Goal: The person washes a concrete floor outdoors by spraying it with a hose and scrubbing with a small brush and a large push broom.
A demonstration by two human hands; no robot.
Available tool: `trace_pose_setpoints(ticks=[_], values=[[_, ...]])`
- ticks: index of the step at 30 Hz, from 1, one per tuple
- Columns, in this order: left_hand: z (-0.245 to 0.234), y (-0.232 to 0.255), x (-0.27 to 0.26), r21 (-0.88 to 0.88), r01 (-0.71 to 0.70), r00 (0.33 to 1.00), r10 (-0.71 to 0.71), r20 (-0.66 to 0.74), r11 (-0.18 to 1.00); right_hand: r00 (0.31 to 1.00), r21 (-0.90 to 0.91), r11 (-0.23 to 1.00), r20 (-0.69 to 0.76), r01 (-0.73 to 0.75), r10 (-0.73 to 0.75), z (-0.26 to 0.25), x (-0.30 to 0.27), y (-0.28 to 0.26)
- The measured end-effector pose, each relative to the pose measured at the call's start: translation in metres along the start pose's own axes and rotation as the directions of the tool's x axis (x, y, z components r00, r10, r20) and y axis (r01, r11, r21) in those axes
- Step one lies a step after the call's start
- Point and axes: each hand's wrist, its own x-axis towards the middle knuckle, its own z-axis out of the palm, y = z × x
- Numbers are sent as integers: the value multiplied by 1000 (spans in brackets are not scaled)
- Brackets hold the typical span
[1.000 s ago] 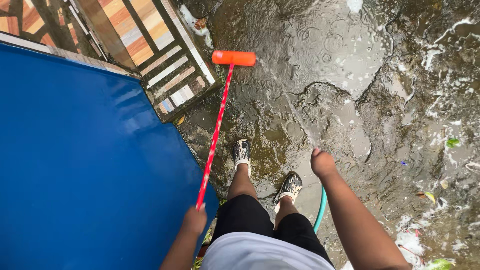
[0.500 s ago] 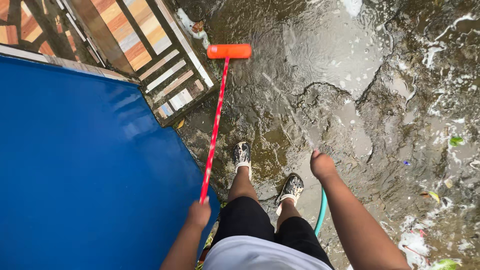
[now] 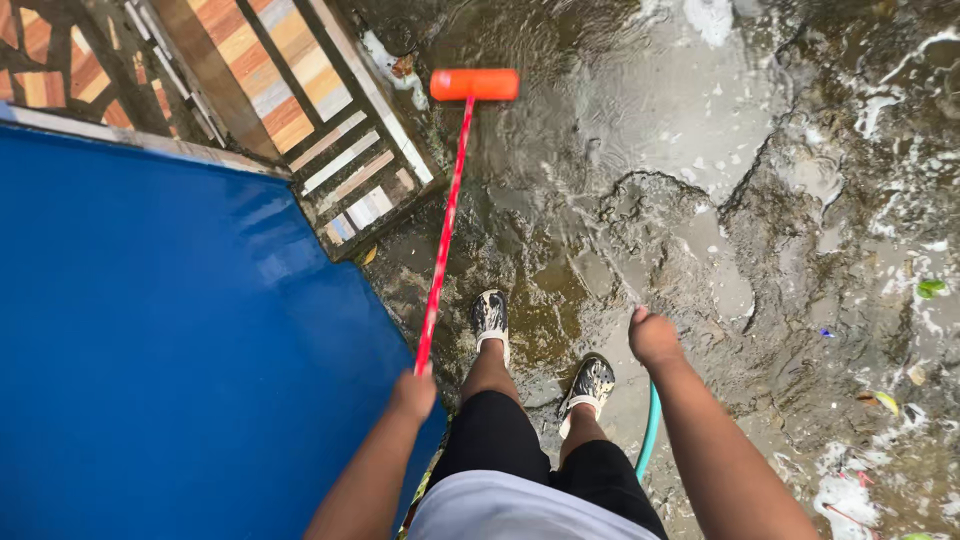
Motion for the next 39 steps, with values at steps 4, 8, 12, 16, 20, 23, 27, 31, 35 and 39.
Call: trace_pose_setpoints(ticks=[4, 8, 12, 16, 20, 23, 27, 31, 35, 39], values=[[17, -58, -60, 87, 52, 995, -59, 76, 995, 995, -3, 1000, -101, 19, -19, 17, 2, 22], [-24, 78, 46, -36, -65, 998, 64, -8, 997, 989, -3, 999, -144, 43, -43, 26, 20, 14], [-64, 167, 82, -56, 9, 992, -2, 123, 998, 992, 31, 999, -120, 35, -31, 30, 27, 18], [-20, 31, 9, 45, -91, 995, 89, 42, 995, 989, 22, 997, -132, 75, -72, 36, 26, 33], [4, -72, -71, 236, -2, 997, -17, 75, 972, 987, 88, 994, -155, 58, -44, 26, 17, 40], [-1, -28, -23, 171, -62, 998, 56, 36, 983, 994, 60, 998, -103, -29, 35, 15, 10, 24], [-17, 111, 84, 85, -133, 991, 130, 42, 987, 994, 66, 998, -109, 10, -3, 26, 11, 8], [10, 56, 30, 135, -79, 992, 65, 105, 988, 995, 55, 997, -95, 45, -40, 31, 16, 19], [18, -81, -93, 257, 83, 991, -106, 77, 963, 996, 62, 998, -88, 3, 3, 32, 9, 30], [26, -49, -60, 178, 4, 997, -17, 72, 984, 997, 55, 998, -68, -24, 28, 8, -3, 10]])
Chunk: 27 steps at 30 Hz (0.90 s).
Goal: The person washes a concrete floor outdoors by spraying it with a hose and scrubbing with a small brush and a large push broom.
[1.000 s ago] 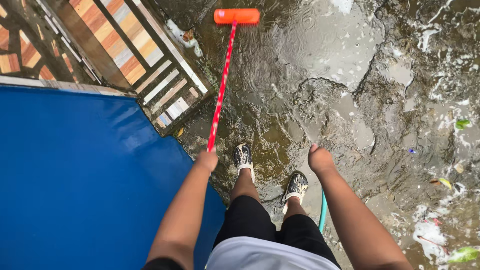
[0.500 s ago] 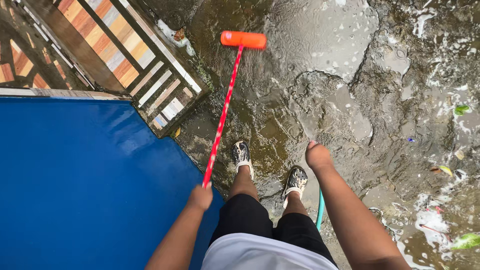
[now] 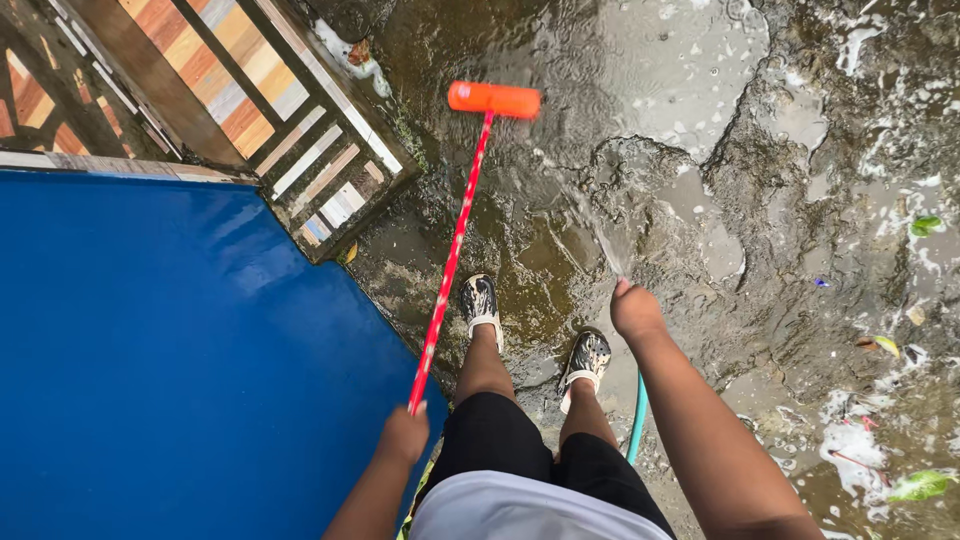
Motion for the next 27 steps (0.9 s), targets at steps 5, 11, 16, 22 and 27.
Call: trace_pose_setpoints(ticks=[5, 11, 16, 22, 27], values=[[-40, 176, 114, -100, -140, 988, 133, -74, 985, 999, 9, 1000, 33, 7, -8, -5, -6, -21], [-32, 94, 65, -80, -93, 996, 93, -10, 992, 994, -28, 993, -17, 111, -112, 10, 11, 6], [-13, 15, -20, -58, 45, 999, -45, -6, 997, 987, 18, 986, -14, 163, -163, 8, 8, 17], [-16, 143, -44, -550, 27, 953, 144, 266, 835, 831, 641, 767, 437, -20, -343, -5, -32, -16], [16, 252, -46, -282, -541, 833, 550, -54, 792, 747, 712, 702, 460, 14, -481, -31, -61, -30]])
